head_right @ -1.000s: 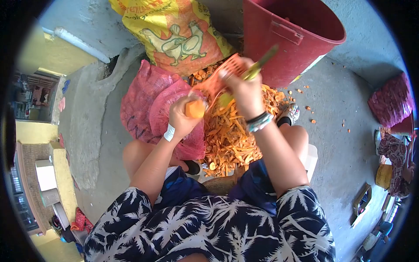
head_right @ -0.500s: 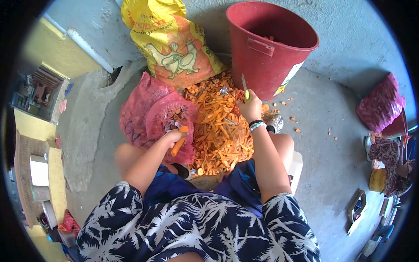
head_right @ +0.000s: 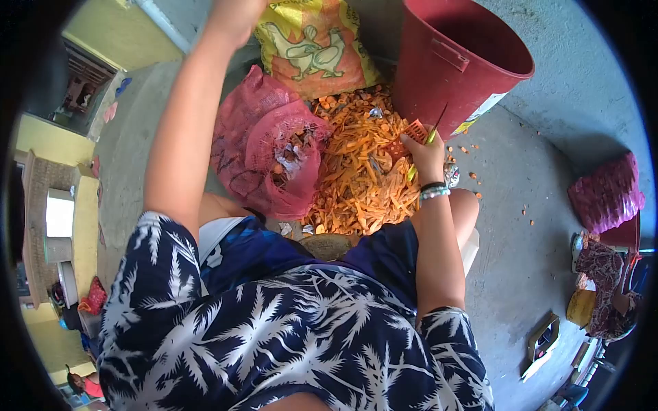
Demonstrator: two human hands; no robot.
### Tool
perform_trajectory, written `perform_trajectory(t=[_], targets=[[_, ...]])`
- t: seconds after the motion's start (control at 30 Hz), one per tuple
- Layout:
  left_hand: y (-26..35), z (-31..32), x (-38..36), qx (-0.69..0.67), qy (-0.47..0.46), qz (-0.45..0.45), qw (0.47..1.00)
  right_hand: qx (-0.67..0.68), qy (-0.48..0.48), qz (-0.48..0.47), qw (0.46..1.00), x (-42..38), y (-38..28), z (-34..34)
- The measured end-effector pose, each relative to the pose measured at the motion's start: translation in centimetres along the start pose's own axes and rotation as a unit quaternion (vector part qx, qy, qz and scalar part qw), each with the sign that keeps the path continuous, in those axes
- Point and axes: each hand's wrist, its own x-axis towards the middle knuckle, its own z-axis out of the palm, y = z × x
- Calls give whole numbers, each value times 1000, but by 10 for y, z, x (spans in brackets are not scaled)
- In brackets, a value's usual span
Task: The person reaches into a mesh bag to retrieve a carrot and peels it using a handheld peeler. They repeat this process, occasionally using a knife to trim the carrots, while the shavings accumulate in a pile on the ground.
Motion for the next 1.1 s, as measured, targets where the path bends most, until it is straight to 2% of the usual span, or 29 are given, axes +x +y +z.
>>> perform_trajectory(t=[0.03,0.07,0.1,0.13,0.17,0.2,0.23,0.3,0.37,0.4,0.47,0.5,0.53,0.57,0.6,0.63,0.67,0.73,0.77,0.8,0.87,0.9,0.97,1.0,1.03,1.1], targets=[[-29,-3,-19,160,-55,-17,985,0,1,4,1000,-2,-4,3],[-47,14,-40,66,-98,-37,992,-16,-5,-11,1000,-1,-6,6],[-73,16,-64,116,-116,-90,982,-33,-13,-24,999,2,-4,9],[-112,10,-88,125,-170,-212,954,-50,-18,-7,999,9,4,12],[-148,11,-111,147,-175,-343,911,-53,-24,0,998,19,16,15],[-198,5,-142,177,-192,-402,878,-79,-19,26,996,29,29,20],[-255,5,-185,159,-150,-432,875,-106,-16,52,993,38,40,27],[-313,10,-253,248,-162,-488,821,-129,-34,37,990,52,48,40],[-330,34,-316,426,-331,-477,694,-113,-49,1,992,63,56,49],[-356,53,-371,428,-382,-495,653,-119,-57,-1,991,71,65,51],[-352,99,-460,361,-312,-478,737,-124,-59,47,989,76,54,57],[-390,136,-508,358,-314,-480,737,-124,-58,88,987,79,49,60],[-419,164,-560,415,-442,-340,719,-75,-48,77,993,85,57,62],[-457,175,-603,454,-553,-185,673,-76,-45,81,993,86,57,64],[-482,172,-634,474,-642,-22,601,-56,-59,99,992,86,54,67],[-457,152,-576,469,-645,-20,602,-37,-73,116,990,85,53,68],[-413,99,-495,431,-510,-276,691,-38,-89,145,985,86,58,68],[-394,53,-428,457,-284,-489,686,-57,-82,136,986,83,65,72],[-403,38,-421,418,-137,-585,682,-74,-78,123,987,80,67,74],[-411,25,-418,365,15,-662,654,-48,-80,144,985,78,67,75],[-422,12,-416,381,205,-593,679,-71,-69,137,986,77,77,73],[-430,6,-412,380,204,-594,680,-94,-59,127,986,78,80,72],[-431,-3,-390,414,372,-565,609,-78,-60,129,987,78,79,74],[-424,-8,-375,324,364,-659,573,-61,-62,130,988,78,78,75],[-435,-6,-380,325,362,-660,573,-61,-61,132,987,77,78,75],[-463,-1,-397,-13,324,-736,594,-53,-79,147,985,76,77,75]])
